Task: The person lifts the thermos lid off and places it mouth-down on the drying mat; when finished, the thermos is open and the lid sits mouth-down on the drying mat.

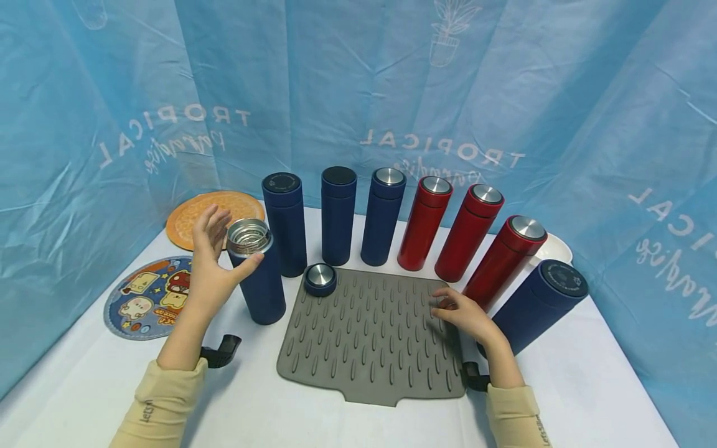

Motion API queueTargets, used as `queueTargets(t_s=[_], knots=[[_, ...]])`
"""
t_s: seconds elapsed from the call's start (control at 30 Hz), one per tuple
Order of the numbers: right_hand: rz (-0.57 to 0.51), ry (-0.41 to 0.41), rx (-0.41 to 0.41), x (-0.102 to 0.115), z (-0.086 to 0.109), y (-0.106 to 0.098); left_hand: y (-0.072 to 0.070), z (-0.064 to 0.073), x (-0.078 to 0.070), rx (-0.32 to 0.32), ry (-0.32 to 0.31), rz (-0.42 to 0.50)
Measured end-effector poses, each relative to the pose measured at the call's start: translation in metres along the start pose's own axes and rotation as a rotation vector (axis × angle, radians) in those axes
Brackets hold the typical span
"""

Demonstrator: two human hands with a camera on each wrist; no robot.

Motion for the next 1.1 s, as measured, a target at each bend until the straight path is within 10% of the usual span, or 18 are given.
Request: queueTargets(t_s=[0.3, 0.47, 0.83, 1.1], knots=[[-0.007, 0.0, 0.003, 0.001, 0.001, 0.0, 0.015, -0.002, -0.059, -0.223, 0.55, -0.32], [-0.005, -0.003, 0.003, 0.0, 0.001, 0.0, 0.044, 0.003, -0.07, -0.174, 0.703, -0.331], [0.04, -0.014, -0.026, 0.001, 0.0, 0.0, 0.107, 0.004, -0.048, -0.028, 0.506, -0.277], [0.084, -0.019, -0.006, 0.003, 0.0, 0.001, 0.128, 0.001, -0.02, -0.104, 0.317, -0.249]])
Point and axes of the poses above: each hand's wrist, its own z-axis away from the middle knuckle, its own y-axis out of the palm, x = y × z, the point moved 5 cm from there along -z, towards the middle knuckle, and after that the axes turned 2 degrees about z, right-handed, at the moved point
